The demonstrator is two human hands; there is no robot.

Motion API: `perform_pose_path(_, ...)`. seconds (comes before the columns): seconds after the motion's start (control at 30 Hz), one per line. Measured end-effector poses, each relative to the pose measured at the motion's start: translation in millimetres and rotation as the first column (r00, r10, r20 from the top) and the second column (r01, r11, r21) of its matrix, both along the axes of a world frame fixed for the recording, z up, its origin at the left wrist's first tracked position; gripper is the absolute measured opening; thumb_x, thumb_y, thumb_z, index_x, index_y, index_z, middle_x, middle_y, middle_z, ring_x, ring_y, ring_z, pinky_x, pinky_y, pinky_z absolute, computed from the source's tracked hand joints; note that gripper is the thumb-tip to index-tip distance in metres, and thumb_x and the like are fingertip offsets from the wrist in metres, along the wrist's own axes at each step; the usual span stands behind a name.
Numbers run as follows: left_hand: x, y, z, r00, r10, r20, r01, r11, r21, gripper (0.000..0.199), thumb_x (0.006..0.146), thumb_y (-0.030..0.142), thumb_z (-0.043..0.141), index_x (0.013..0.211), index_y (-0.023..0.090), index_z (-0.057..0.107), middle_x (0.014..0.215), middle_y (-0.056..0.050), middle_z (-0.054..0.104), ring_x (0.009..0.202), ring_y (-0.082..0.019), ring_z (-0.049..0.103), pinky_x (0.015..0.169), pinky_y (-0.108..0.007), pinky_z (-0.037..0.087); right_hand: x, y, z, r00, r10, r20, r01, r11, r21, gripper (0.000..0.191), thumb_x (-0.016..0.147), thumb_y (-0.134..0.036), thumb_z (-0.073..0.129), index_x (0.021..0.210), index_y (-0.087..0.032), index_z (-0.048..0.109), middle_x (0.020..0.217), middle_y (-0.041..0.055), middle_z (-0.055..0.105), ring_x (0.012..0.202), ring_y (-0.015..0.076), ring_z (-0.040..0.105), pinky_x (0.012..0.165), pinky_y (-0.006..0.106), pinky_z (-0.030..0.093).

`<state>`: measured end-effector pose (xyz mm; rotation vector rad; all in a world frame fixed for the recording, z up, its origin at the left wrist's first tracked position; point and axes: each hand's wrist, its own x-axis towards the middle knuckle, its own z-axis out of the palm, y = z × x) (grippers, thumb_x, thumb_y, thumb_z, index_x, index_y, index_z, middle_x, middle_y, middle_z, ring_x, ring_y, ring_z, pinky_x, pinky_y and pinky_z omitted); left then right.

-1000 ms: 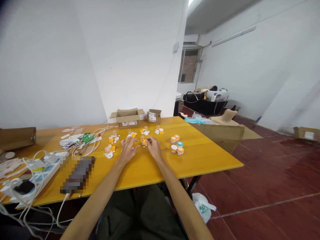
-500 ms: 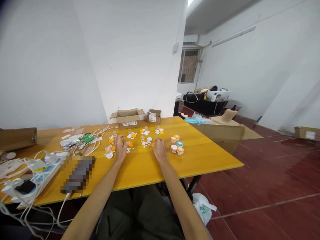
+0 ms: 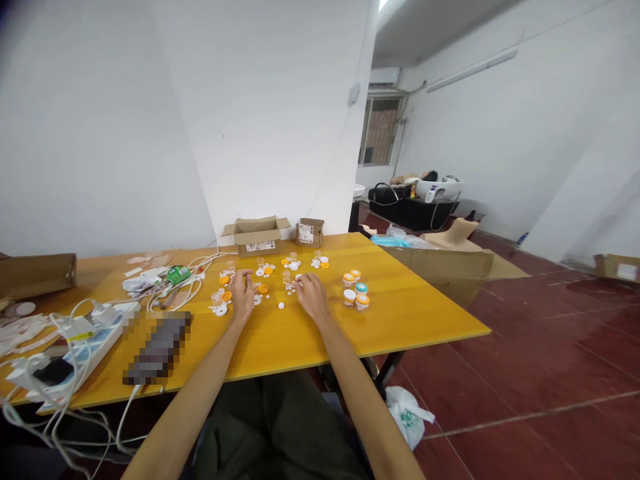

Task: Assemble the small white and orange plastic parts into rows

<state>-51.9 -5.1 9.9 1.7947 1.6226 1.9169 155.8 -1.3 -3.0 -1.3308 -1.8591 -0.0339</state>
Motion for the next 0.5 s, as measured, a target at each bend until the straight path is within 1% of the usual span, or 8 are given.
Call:
perform_pose_path(0.07, 0.5, -2.0, 0.3, 0.998, -0.019, -0.053, 0.018, 1.000, -0.005, 0.016, 0.092, 0.019, 0.050, 0.094, 0.026, 0.064, 0.094, -0.005, 0.070, 0.098, -0.025, 0.063, 0.093, -0.039, 0.047, -7.4, -5.3, 0.6, 0.982, 0.173, 0.077, -0.179, 0.981, 0.070, 0.015, 0.097, -0.031, 0.058, 0.091, -0.024, 0.069, 0.096, 0.0072, 0.069, 0.096, 0.0236, 0.064, 0.086, 0.034, 0.051)
perform_pose_path(0.1, 0.8, -2.7, 0.3, 0.997, -0.020, -0.077, 0.020, 1.000, -0.005, 0.017, 0.091, 0.018, 0.050, 0.094, 0.026, 0.064, 0.094, -0.005, 0.070, 0.098, -0.025, 0.063, 0.093, -0.039, 0.047, -11.2, -8.1, 0.7, 0.964, 0.237, 0.121, -0.247, 0.966, 0.074, 0.014, 0.096, -0.035, 0.060, 0.092, -0.024, 0.069, 0.098, 0.0071, 0.069, 0.096, 0.0233, 0.064, 0.087, 0.034, 0.051)
perform_pose_path(0.17, 1.4, -3.3, 0.2, 0.993, -0.011, -0.119, 0.010, 1.000, -0.005, 0.018, 0.091, 0.017, 0.049, 0.093, 0.026, 0.064, 0.095, -0.006, 0.070, 0.099, -0.025, 0.063, 0.092, -0.039, 0.047, -17.4, -12.9, 0.6, 0.927, 0.314, 0.205, -0.328, 0.944, 0.037, 0.017, 0.094, -0.040, 0.065, 0.095, -0.024, 0.069, 0.101, 0.0073, 0.068, 0.096, 0.0226, 0.064, 0.087, 0.034, 0.051)
perform_pose_path(0.23, 2.1, -3.4, 0.0, 0.989, 0.004, -0.148, -0.004, 1.000, -0.005, 0.019, 0.091, 0.016, 0.049, 0.093, 0.027, 0.064, 0.095, -0.006, 0.071, 0.099, -0.025, 0.063, 0.091, -0.039, 0.047, -20.4, -15.8, 0.4, 0.901, 0.341, 0.268, -0.349, 0.937, -0.018, 0.020, 0.093, -0.044, 0.067, 0.097, -0.024, 0.069, 0.101, 0.0073, 0.068, 0.096, 0.0219, 0.064, 0.086, 0.034, 0.051)
perform_pose_path(0.3, 2.6, -3.2, 0.0, 0.986, 0.019, -0.166, -0.020, 1.000, -0.005, 0.019, 0.091, 0.015, 0.049, 0.092, 0.027, 0.064, 0.095, -0.006, 0.071, 0.099, -0.025, 0.063, 0.090, -0.039, 0.047, -20.5, -16.7, 0.3, 0.888, 0.346, 0.303, -0.344, 0.937, -0.060, 0.021, 0.093, -0.044, 0.068, 0.097, -0.023, 0.069, 0.098, 0.0068, 0.068, 0.094, 0.0214, 0.064, 0.085, 0.033, 0.050)
perform_pose_path(0.5, 3.3, -3.3, 0.4, 0.986, 0.027, -0.165, -0.032, 0.999, -0.025, 0.019, 0.089, 0.013, 0.051, 0.093, 0.026, 0.064, 0.095, -0.006, 0.071, 0.100, -0.026, 0.063, 0.091, -0.039, 0.046, -19.2, -15.8, -0.1, 0.899, 0.321, 0.299, -0.304, 0.947, -0.101, 0.015, 0.096, -0.036, 0.064, 0.092, -0.023, 0.069, 0.088, 0.0048, 0.069, 0.086, 0.0191, 0.064, 0.080, 0.029, 0.049)
